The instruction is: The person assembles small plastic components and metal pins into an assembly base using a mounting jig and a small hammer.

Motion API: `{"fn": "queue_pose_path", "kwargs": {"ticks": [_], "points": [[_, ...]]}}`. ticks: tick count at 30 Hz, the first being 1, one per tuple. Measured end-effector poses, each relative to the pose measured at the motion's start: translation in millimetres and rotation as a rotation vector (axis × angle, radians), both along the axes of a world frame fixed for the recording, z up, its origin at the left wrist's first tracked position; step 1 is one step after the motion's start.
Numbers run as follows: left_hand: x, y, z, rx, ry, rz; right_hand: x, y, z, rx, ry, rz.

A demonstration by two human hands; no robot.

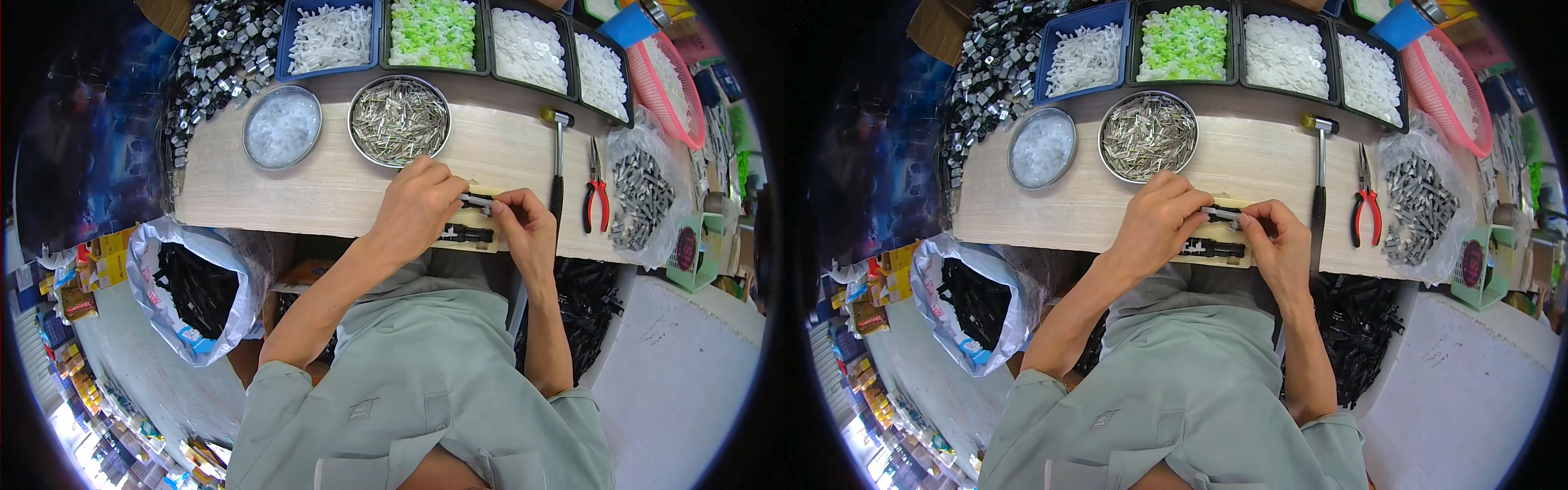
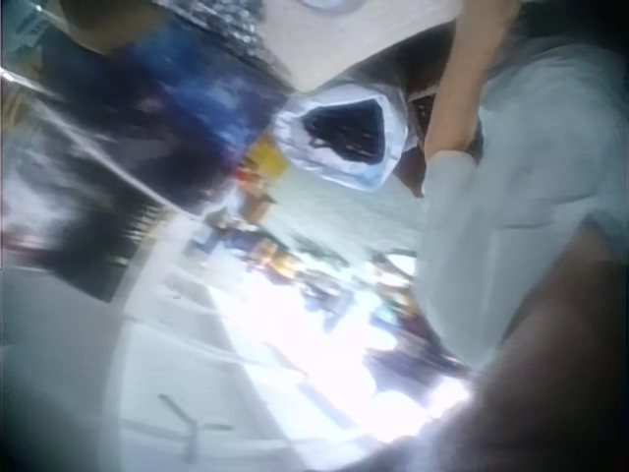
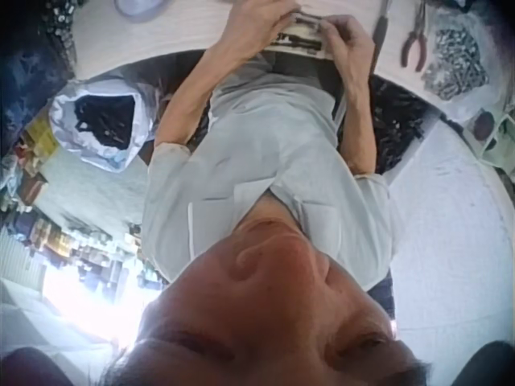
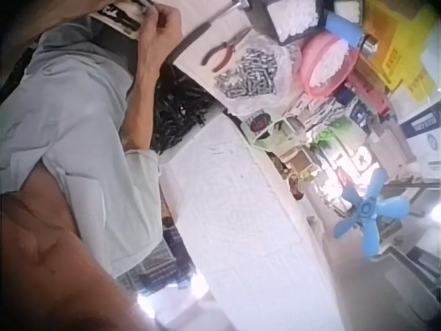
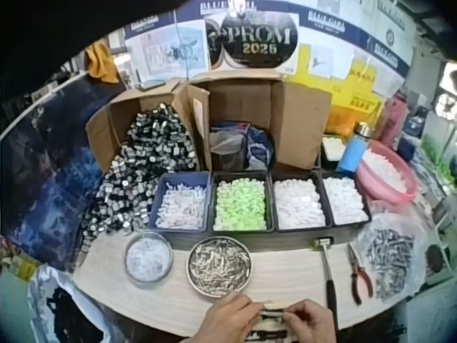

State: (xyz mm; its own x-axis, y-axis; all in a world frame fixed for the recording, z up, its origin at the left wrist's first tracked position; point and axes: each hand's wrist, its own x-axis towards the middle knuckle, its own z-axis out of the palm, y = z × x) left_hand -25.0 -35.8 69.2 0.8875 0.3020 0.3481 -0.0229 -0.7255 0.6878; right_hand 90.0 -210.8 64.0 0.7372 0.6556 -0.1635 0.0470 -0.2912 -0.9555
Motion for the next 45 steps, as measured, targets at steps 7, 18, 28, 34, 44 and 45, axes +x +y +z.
{"fn": "queue_pose_path", "kwargs": {"ticks": [7, 18, 28, 34, 44, 45], "points": [[4, -3, -3, 0.134, 0.041, -0.029, 6, 0, -4, -0.006, -0.084, 0.038], [2, -13, -7, 0.213, 0.004, 0.036, -4, 4, -9, 0.010, -0.117, -0.048], [0, -11, -7, 0.169, 0.004, 0.036, -2, 7, -5, -0.028, -0.075, -0.074], [-3, -13, -7, 0.180, -0.005, 0.037, -7, 10, -4, -0.069, -0.168, -0.077], [0, -12, -7, 0.221, -0.003, 0.040, -16, 7, -11, -0.004, -0.381, -0.035], [-1, -12, -6, 0.216, 0.003, 0.042, -15, 9, -13, -0.002, -0.513, -0.002]]}}
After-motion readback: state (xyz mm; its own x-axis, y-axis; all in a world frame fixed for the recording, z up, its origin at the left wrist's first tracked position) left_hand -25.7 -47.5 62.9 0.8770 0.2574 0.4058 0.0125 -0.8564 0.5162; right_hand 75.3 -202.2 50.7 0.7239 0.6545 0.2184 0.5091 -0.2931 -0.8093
